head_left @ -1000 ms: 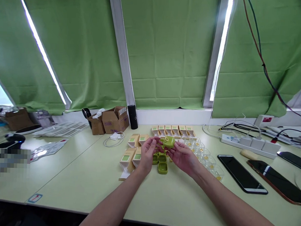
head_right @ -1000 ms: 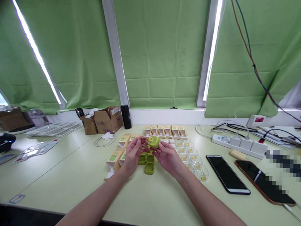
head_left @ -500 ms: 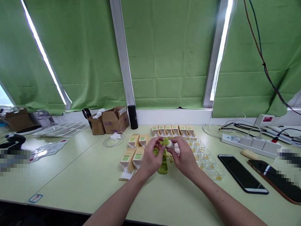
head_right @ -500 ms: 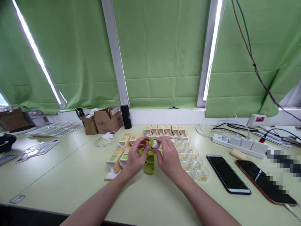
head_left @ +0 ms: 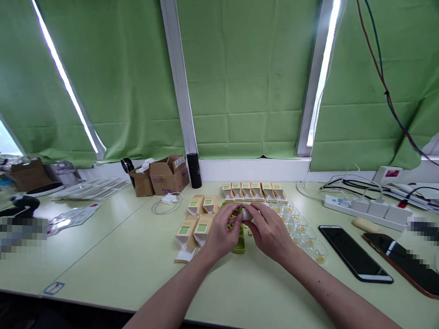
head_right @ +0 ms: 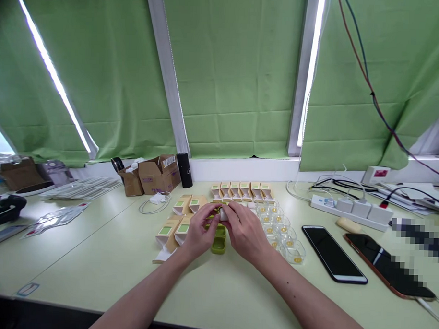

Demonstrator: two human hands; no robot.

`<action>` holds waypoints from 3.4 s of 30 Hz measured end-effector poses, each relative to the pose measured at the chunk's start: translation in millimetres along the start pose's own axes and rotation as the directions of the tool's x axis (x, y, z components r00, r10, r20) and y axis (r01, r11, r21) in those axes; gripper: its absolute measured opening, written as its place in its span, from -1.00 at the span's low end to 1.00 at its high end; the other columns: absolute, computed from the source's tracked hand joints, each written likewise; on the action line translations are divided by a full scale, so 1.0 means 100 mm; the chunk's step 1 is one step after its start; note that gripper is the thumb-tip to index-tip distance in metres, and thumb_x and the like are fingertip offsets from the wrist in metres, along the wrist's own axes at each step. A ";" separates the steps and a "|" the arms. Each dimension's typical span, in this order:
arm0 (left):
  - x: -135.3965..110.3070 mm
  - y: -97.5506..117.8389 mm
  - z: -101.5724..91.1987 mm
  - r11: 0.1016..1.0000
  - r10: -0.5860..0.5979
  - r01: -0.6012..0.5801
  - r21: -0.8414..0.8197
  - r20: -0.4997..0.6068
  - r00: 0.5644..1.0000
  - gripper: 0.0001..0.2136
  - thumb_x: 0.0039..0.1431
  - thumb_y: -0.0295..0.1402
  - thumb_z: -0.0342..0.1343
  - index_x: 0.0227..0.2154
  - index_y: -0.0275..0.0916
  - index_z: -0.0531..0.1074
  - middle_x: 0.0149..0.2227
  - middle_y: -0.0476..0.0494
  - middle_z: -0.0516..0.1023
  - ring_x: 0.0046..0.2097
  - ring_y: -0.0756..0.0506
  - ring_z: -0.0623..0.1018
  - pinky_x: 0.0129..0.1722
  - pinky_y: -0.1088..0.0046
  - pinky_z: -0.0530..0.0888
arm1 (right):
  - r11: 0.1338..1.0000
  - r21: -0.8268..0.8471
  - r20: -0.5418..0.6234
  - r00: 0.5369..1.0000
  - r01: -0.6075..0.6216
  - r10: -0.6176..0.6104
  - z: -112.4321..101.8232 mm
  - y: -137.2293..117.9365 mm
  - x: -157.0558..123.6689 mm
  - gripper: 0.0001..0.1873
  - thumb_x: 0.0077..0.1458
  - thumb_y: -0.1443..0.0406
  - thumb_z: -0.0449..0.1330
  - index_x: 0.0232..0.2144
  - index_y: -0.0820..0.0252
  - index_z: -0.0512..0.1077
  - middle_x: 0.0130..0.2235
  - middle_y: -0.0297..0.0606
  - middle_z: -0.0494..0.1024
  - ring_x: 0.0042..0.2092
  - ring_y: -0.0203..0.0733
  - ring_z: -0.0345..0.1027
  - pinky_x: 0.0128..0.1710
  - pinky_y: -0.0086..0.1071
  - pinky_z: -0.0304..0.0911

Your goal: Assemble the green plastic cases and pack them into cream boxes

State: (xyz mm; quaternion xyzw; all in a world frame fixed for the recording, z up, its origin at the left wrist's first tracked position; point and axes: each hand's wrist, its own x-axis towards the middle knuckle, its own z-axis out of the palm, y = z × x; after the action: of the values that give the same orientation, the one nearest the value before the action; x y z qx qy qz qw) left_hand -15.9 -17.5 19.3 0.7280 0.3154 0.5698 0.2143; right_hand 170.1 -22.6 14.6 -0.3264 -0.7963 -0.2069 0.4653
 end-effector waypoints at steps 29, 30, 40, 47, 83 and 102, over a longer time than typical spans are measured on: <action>0.02 -0.05 0.05 0.995 -0.049 0.055 0.082 -0.077 0.996 -0.76 0.29 -0.37 0.20 -0.05 -0.11 0.67 -0.08 -0.19 0.72 -0.06 -0.26 0.66 0.07 0.10 0.57 | 1.000 0.006 0.005 1.000 -0.026 0.026 0.23 0.00 -0.09 -0.55 0.43 0.39 -0.06 0.30 0.22 0.28 0.12 0.13 0.53 0.15 0.16 0.46 0.09 0.10 0.49; 0.03 -0.05 0.04 0.995 -0.054 0.060 0.084 -0.069 0.996 -0.77 0.31 -0.34 0.19 -0.04 -0.11 0.67 -0.07 -0.20 0.71 -0.07 -0.25 0.66 0.02 0.13 0.59 | 0.999 0.012 0.004 0.999 -0.033 0.033 0.23 0.01 -0.09 -0.54 0.43 0.40 -0.05 0.30 0.22 0.28 0.13 0.14 0.52 0.17 0.17 0.45 0.10 0.11 0.49; 0.09 0.04 -0.08 0.986 0.097 -0.113 0.120 0.132 0.986 -0.57 0.24 -0.36 0.31 0.17 -0.09 0.53 0.18 -0.27 0.58 0.22 -0.33 0.48 0.26 -0.02 0.40 | 0.953 0.238 0.037 0.982 -0.187 0.184 0.10 0.00 -0.09 -0.55 0.44 0.34 -0.02 0.32 0.12 0.20 0.15 0.07 0.42 0.18 0.09 0.41 0.10 0.04 0.52; 0.12 0.00 -0.07 0.993 0.028 -0.040 0.106 0.115 0.993 -0.65 0.24 -0.37 0.31 0.09 -0.09 0.58 0.04 -0.23 0.63 0.14 -0.30 0.47 0.18 0.05 0.43 | 0.901 0.320 0.093 0.957 -0.291 0.276 0.03 -0.06 -0.05 -0.66 0.45 0.32 -0.05 0.21 0.11 0.26 0.11 0.04 0.41 0.11 0.05 0.44 0.05 0.00 0.53; 0.15 -0.27 -0.10 0.967 -0.207 0.184 -0.176 -0.123 0.971 -0.49 0.23 -0.08 0.35 0.18 -0.18 0.53 0.12 -0.31 0.59 -0.01 -0.19 0.58 0.04 0.23 0.54 | -0.305 0.864 0.499 0.592 -0.402 0.633 -0.22 0.13 0.17 -0.42 -0.25 0.20 0.63 -0.14 -0.02 0.54 -0.26 -0.38 0.61 -0.18 -0.17 0.51 -0.04 -0.18 0.44; 0.14 -0.29 -0.11 0.981 -0.174 0.159 -0.112 -0.140 0.975 -0.49 0.27 -0.03 0.30 0.19 -0.15 0.54 0.10 -0.30 0.58 0.02 -0.21 0.54 0.06 0.22 0.50 | 0.817 0.319 0.224 0.876 -0.480 0.427 -0.51 0.21 -0.07 -0.69 0.11 0.38 0.24 -0.08 0.02 0.48 -0.06 -0.21 0.59 -0.08 -0.02 0.41 -0.04 -0.07 0.36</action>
State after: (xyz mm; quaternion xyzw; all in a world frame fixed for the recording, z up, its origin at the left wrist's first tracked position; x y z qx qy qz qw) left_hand -30.9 12.4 12.9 0.6427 0.3615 0.6177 0.2733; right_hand 218.4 -42.8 33.3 -0.4286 -0.7506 0.0854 0.4956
